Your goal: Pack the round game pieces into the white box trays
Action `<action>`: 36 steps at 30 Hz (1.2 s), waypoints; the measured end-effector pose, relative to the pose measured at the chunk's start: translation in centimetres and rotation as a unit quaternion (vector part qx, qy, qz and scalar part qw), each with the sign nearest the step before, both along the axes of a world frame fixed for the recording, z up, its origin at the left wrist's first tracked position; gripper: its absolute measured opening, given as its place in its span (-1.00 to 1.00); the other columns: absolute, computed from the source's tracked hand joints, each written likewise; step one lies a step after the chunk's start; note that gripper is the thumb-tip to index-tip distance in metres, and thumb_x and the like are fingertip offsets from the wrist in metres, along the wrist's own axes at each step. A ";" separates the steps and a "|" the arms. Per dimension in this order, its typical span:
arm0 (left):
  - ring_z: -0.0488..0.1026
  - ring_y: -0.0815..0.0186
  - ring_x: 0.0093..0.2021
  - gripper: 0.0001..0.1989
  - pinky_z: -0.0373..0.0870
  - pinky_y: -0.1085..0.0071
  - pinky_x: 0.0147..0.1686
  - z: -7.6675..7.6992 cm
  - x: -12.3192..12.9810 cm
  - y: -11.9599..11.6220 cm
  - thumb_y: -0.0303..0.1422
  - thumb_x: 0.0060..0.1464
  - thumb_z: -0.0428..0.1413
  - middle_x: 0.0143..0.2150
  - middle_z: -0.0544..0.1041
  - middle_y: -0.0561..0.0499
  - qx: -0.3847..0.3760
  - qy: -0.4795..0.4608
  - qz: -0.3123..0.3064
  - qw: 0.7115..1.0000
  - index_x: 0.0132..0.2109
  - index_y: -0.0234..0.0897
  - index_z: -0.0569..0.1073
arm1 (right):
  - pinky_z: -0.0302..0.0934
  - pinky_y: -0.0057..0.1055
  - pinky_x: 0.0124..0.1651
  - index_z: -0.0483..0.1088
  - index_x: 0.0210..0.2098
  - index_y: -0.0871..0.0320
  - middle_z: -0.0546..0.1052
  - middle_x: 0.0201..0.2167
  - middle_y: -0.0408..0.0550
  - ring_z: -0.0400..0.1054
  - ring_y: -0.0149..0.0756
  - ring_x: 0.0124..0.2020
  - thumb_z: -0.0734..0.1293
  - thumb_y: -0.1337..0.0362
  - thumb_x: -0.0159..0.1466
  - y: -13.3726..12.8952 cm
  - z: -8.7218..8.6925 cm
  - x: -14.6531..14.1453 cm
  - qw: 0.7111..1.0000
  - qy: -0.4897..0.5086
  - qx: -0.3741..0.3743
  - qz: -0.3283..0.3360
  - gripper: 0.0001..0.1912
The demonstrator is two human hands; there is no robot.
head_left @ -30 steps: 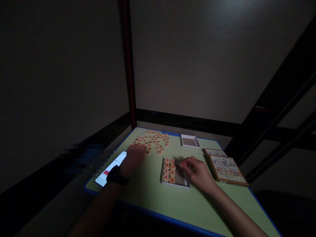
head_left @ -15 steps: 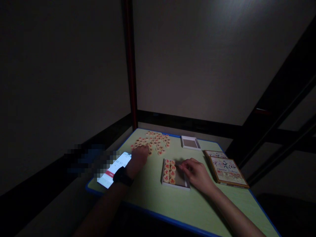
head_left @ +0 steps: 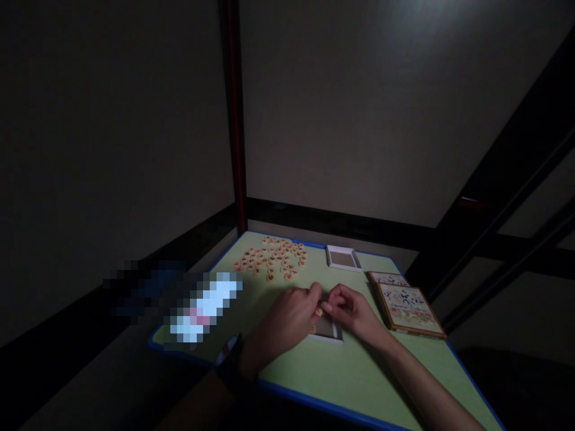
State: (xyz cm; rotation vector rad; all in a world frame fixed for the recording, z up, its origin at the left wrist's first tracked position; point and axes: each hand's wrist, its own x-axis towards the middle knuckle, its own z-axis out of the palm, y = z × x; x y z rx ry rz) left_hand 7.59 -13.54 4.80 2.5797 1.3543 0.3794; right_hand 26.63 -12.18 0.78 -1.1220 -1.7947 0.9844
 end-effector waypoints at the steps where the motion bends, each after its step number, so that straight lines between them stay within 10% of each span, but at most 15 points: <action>1: 0.51 0.19 -0.16 -0.88 0.35 0.37 -0.21 -0.1 0.2 -0.3 -0.40 0.25 0.01 -0.19 0.55 -0.03 -0.006 0.008 -0.005 1.000 -0.07 -0.21 0.29 | 0.15 -0.45 -0.41 0.27 -0.42 0.14 0.44 -0.54 -0.18 0.29 -0.39 -0.50 0.43 -0.14 0.10 0.0 0.0 0.0 0.999 0.016 -0.022 0.023 -0.52; 7: 0.49 0.23 -0.16 -0.90 0.30 0.41 -0.20 -0.4 -0.3 -0.5 -0.37 0.21 0.06 -0.16 0.54 -0.02 -0.012 -0.006 -0.037 0.999 -0.12 -0.20 0.32 | 0.13 -0.48 -0.45 0.25 -0.48 0.15 0.39 -0.58 -0.24 0.24 -0.44 -0.53 0.53 -0.10 -0.03 0.0 -0.1 -0.3 0.992 0.033 -0.094 0.073 -0.47; 21: 0.49 0.25 -0.27 -0.66 0.26 0.37 -0.27 -4.0 -3.5 3.4 -0.32 0.24 -0.10 -0.31 0.60 -0.09 -0.016 0.062 0.043 0.997 -0.35 -0.27 0.52 | 0.14 -0.47 -0.39 0.34 -0.51 0.15 0.42 -0.51 -0.17 0.25 -0.39 -0.46 0.42 0.07 0.16 -1.1 0.0 -1.1 0.991 -0.107 -0.002 0.077 -0.69; 36: 0.49 0.25 -0.28 -0.69 0.24 0.39 -0.32 -3.1 -3.5 2.9 -0.34 0.20 -0.07 -0.31 0.61 -0.09 -0.026 0.086 0.042 0.995 -0.36 -0.27 0.53 | 0.11 -0.45 -0.41 0.38 -0.54 0.15 0.44 -0.55 -0.13 0.26 -0.37 -0.49 0.37 0.08 0.23 -1.5 -0.2 -1.6 0.989 -0.116 0.049 0.080 -0.67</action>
